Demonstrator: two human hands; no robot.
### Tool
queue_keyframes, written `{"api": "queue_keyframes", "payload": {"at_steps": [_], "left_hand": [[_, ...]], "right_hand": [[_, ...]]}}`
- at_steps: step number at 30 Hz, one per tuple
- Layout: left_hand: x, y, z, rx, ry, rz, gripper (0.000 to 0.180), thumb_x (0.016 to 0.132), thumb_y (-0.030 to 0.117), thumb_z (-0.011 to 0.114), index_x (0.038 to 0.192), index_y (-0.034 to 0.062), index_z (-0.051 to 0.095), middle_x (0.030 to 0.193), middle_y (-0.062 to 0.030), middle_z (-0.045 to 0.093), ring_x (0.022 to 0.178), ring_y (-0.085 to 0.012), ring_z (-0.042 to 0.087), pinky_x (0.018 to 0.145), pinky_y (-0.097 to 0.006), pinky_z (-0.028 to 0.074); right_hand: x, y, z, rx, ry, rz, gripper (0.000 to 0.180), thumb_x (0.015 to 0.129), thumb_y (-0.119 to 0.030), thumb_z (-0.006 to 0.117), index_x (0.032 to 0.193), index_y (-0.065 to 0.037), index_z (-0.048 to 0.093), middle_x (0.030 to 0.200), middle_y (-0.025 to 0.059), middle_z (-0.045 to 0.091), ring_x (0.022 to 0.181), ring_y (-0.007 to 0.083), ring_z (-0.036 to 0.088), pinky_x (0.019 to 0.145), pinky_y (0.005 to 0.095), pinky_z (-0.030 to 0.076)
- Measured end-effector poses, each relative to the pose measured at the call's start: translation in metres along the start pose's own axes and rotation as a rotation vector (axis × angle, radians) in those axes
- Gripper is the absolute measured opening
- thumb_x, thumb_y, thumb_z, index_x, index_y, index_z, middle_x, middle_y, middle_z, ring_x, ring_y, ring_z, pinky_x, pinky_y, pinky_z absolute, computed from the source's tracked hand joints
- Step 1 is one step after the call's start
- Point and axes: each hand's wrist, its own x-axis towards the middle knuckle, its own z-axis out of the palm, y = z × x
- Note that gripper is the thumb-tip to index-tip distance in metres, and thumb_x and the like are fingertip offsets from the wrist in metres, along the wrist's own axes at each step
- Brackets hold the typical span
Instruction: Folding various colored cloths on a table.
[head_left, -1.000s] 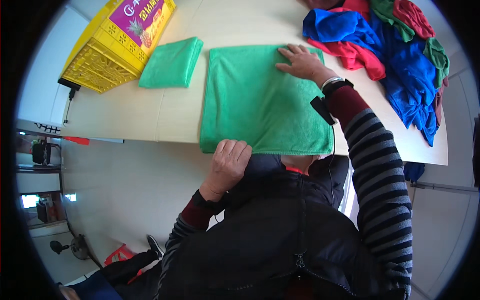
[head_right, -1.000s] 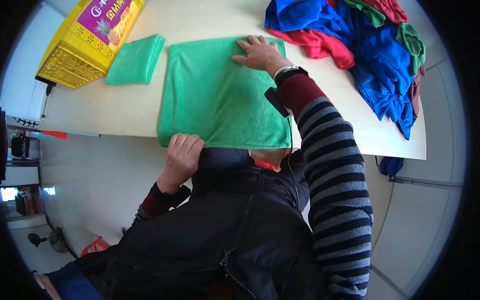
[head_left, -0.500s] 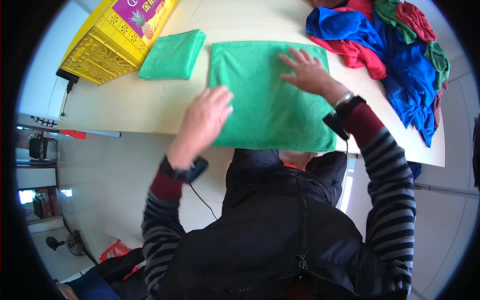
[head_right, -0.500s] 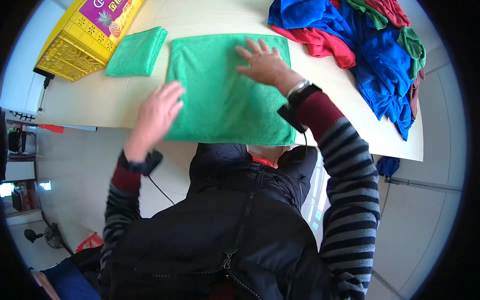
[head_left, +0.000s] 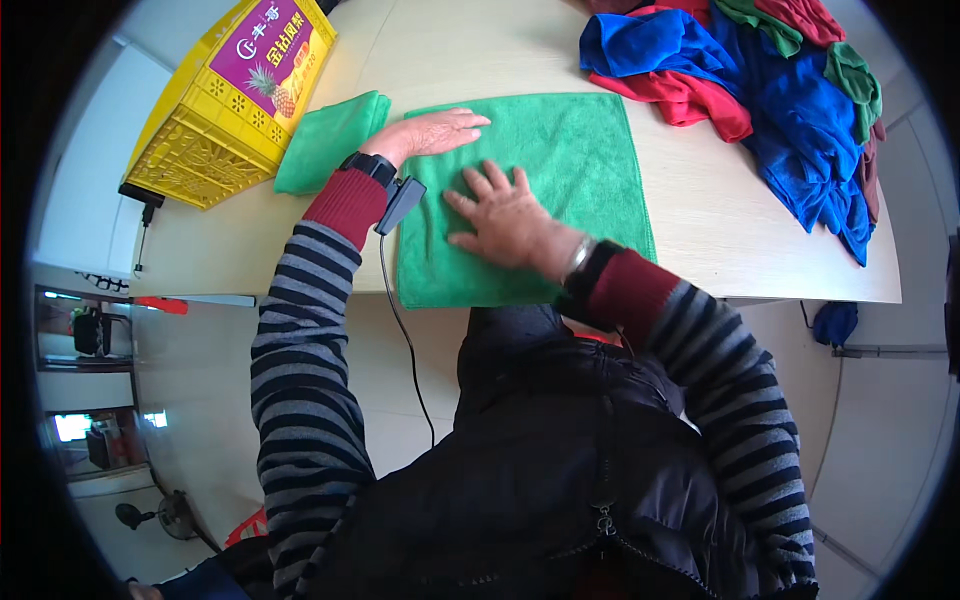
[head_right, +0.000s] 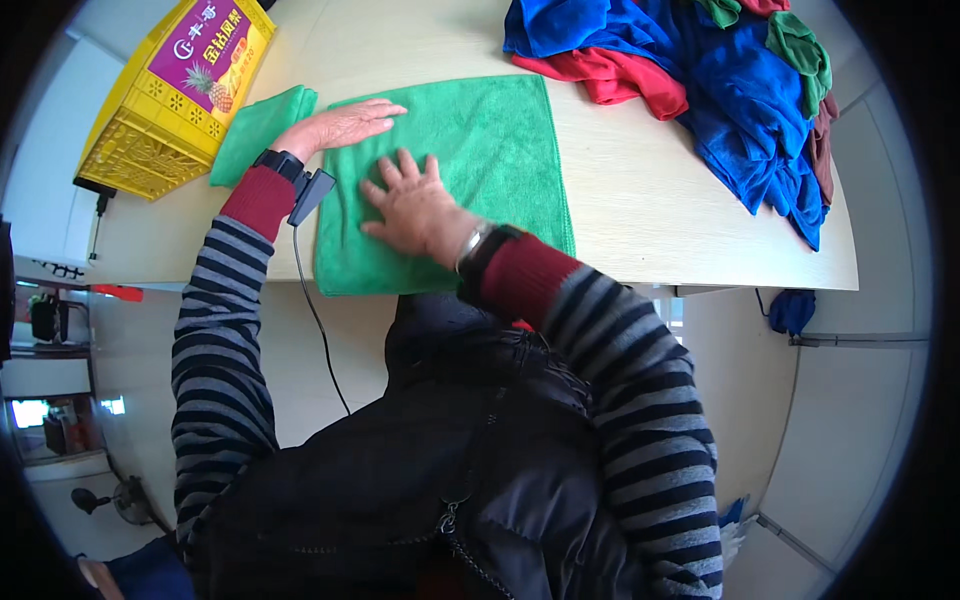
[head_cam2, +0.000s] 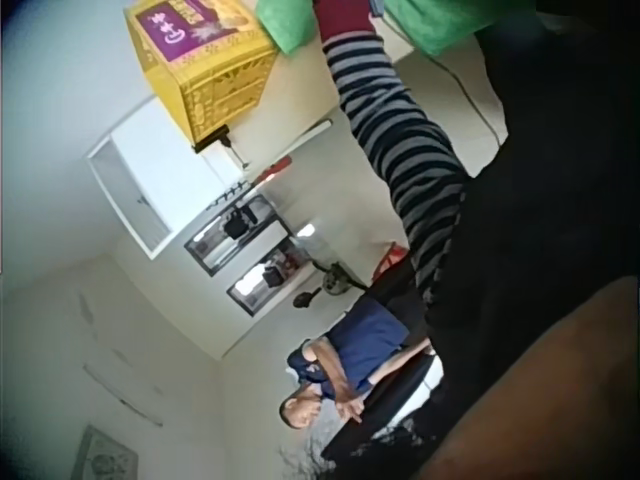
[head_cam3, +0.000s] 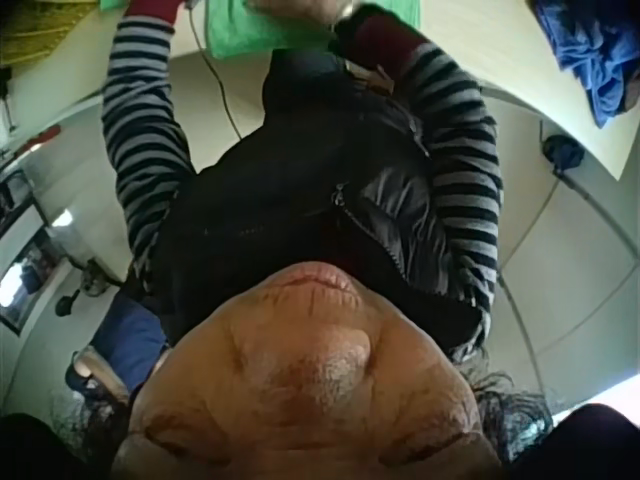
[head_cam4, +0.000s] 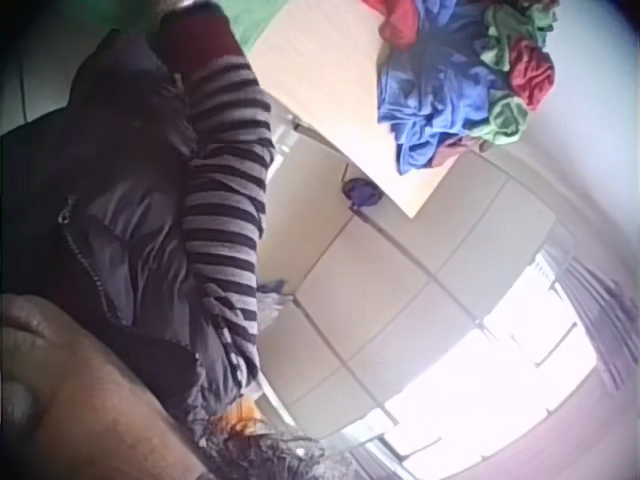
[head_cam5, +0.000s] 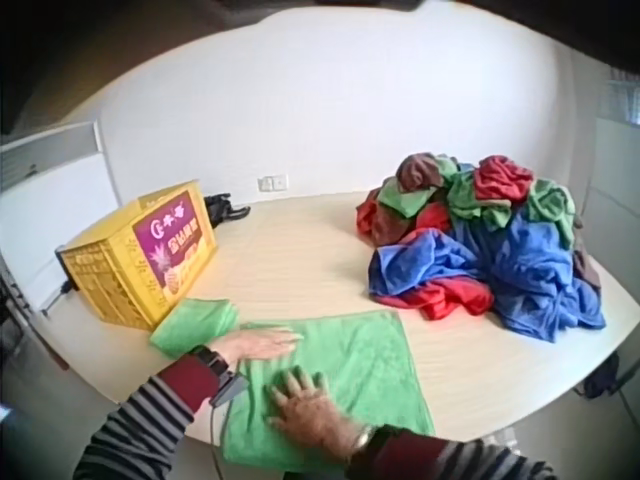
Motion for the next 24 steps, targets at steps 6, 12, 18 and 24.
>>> {"api": "queue_keyframes", "payload": {"at_steps": [6,12,18,24], "left_hand": [[-0.013,-0.006,-0.001,0.044,-0.039,-0.014,0.054,0.105,0.042,0.041,0.147,0.0084,0.046,0.151,-0.0133,0.048,0.146,-0.0287,0.033,0.121,-0.038,0.027],[-0.007,0.005,-0.009,-0.002,-0.050,-0.047,0.058,0.106,0.046,0.038,0.148,0.0068,0.045,0.155,-0.0119,0.043,0.148,-0.0273,0.031,0.122,-0.037,0.023],[-0.010,-0.038,-0.003,-0.156,-0.131,-0.025,0.050,0.110,0.029,0.027,0.153,0.0032,0.035,0.160,-0.0102,0.034,0.149,-0.0207,0.027,0.124,-0.035,0.021],[-0.007,-0.003,-0.005,-0.048,-0.106,-0.061,0.052,0.109,0.033,0.033,0.152,0.0048,0.037,0.160,-0.0134,0.033,0.149,-0.0245,0.029,0.123,-0.035,0.023]], "right_hand": [[-0.073,-0.045,-0.027,0.069,-0.086,-0.264,0.060,0.094,-0.046,0.059,0.144,-0.013,0.050,0.152,0.0192,0.039,0.143,0.0381,0.033,0.111,0.0586,0.032],[0.008,-0.004,-0.049,0.167,-0.138,-0.146,0.059,0.091,-0.040,0.063,0.141,-0.011,0.051,0.152,0.0153,0.041,0.139,0.0326,0.041,0.107,0.0526,0.040],[0.020,-0.034,0.000,0.108,-0.058,-0.195,0.065,0.091,-0.042,0.063,0.147,-0.013,0.046,0.155,0.0151,0.038,0.146,0.0381,0.030,0.115,0.0564,0.029],[-0.045,-0.037,-0.035,0.556,-0.542,-0.520,0.056,0.092,-0.036,0.064,0.142,-0.011,0.052,0.145,0.0171,0.050,0.134,0.0362,0.047,0.108,0.0491,0.040]]}}
